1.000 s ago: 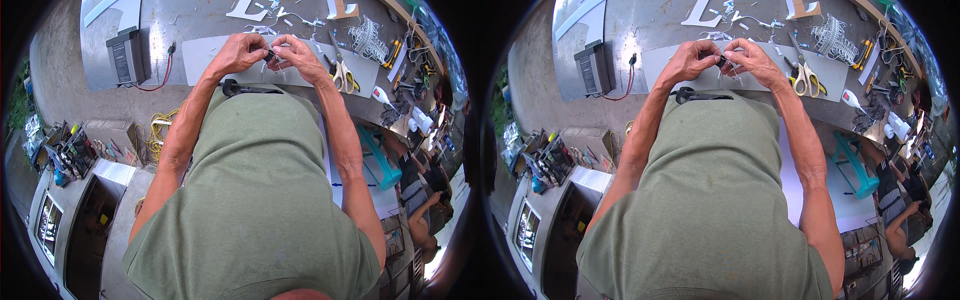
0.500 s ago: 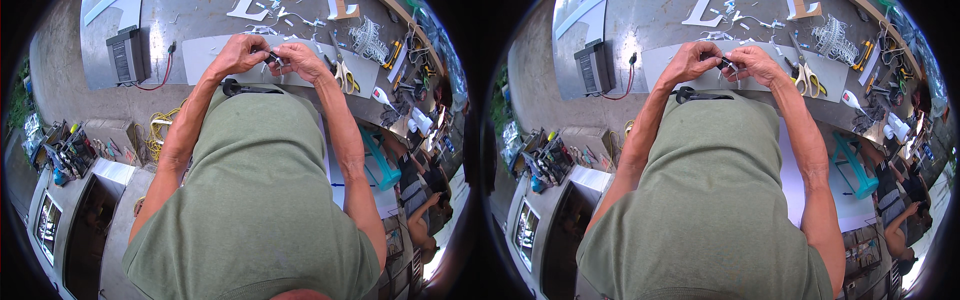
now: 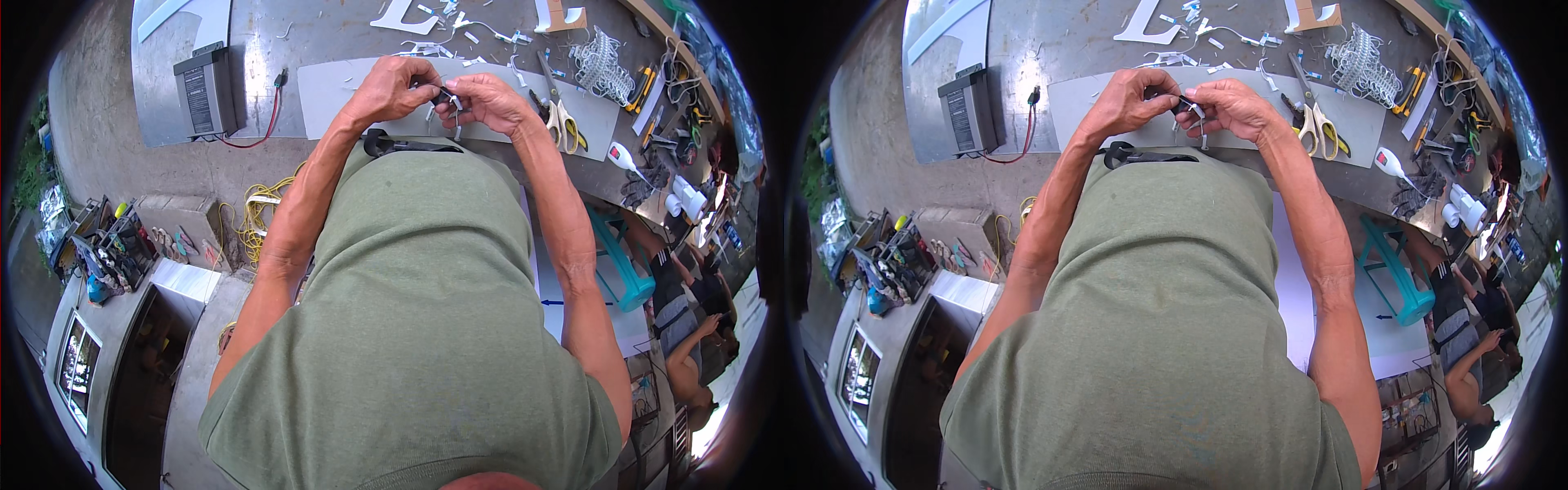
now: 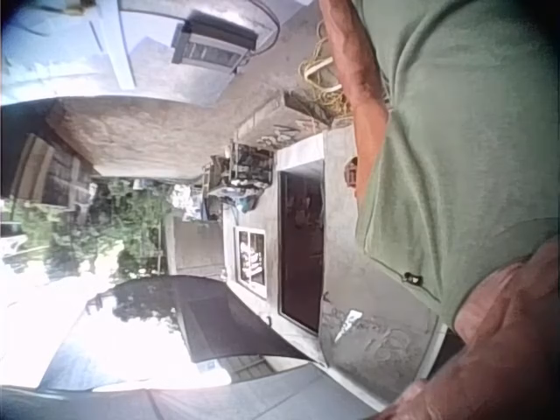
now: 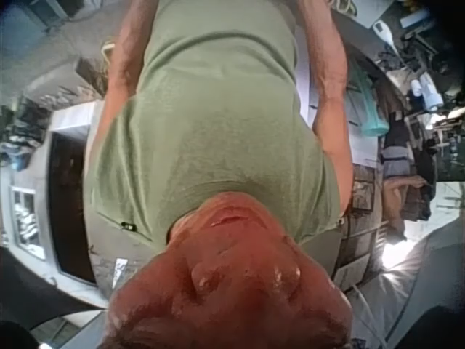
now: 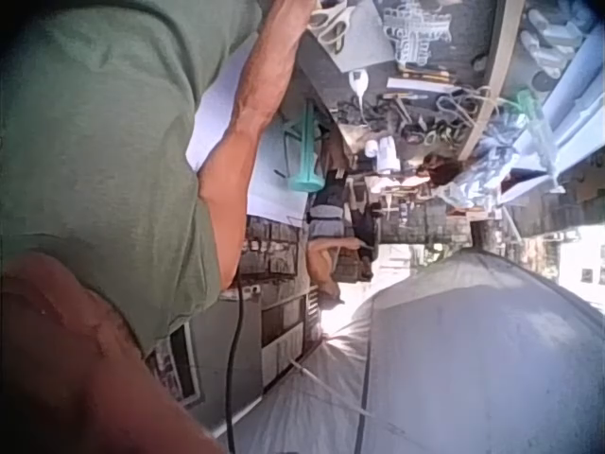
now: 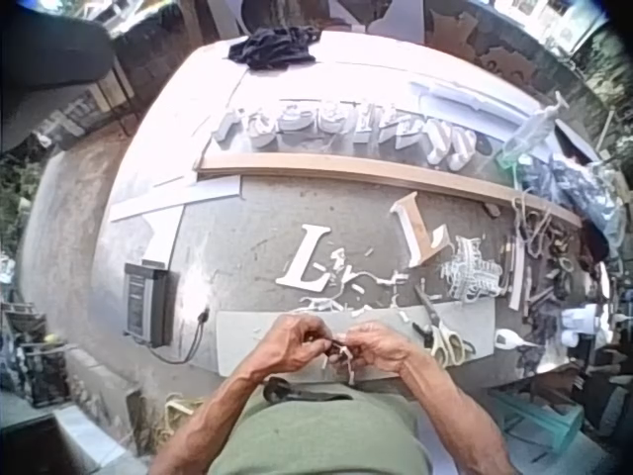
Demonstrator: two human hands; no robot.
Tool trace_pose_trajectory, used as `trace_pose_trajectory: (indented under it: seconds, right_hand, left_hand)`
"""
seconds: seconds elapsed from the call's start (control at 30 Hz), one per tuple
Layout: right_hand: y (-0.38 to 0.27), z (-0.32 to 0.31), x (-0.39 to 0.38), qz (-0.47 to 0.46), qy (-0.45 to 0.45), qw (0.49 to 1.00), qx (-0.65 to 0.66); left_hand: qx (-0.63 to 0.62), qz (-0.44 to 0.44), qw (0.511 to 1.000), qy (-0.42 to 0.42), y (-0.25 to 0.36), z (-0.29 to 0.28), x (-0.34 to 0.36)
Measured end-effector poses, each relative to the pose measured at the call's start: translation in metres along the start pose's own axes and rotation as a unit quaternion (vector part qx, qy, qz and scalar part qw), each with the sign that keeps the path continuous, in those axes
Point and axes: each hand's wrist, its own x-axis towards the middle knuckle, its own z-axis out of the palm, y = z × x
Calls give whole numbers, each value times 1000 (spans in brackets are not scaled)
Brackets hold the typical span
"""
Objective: Preparing and connecting electrical wiring for acrylic sign letters on a worktable.
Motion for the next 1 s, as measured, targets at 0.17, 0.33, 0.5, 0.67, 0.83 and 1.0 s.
trace_pose_trajectory:
  seconds: [0.17, 0.33, 0.5, 0.67, 0.83, 1.0]
  right_hand:
    - [4, -2, 1, -4, 4, 1000, -16]
    - [2, 1, 0, -28, 21, 997, -76]
    - [3, 2, 1, -44, 27, 991, -124]
    - [2, 6, -1, -84, 10, 975, -206]
    - [-1, 19, -6, -144, 44, 946, -288]
    - [-6, 21, -9, -187, 70, 896, -397]
  left_hand:
    - [19, -8, 1000, -1, 1, 1, 0]
    - [46, -21, 998, -28, 2, -1, 0]
    - [37, -36, 998, -43, 1, -2, 0]
    - [-14, -66, 991, -112, -4, -11, 2]
    - [-47, -71, 985, -151, -8, -17, 1]
    - [-18, -111, 986, -126, 7, -15, 1]
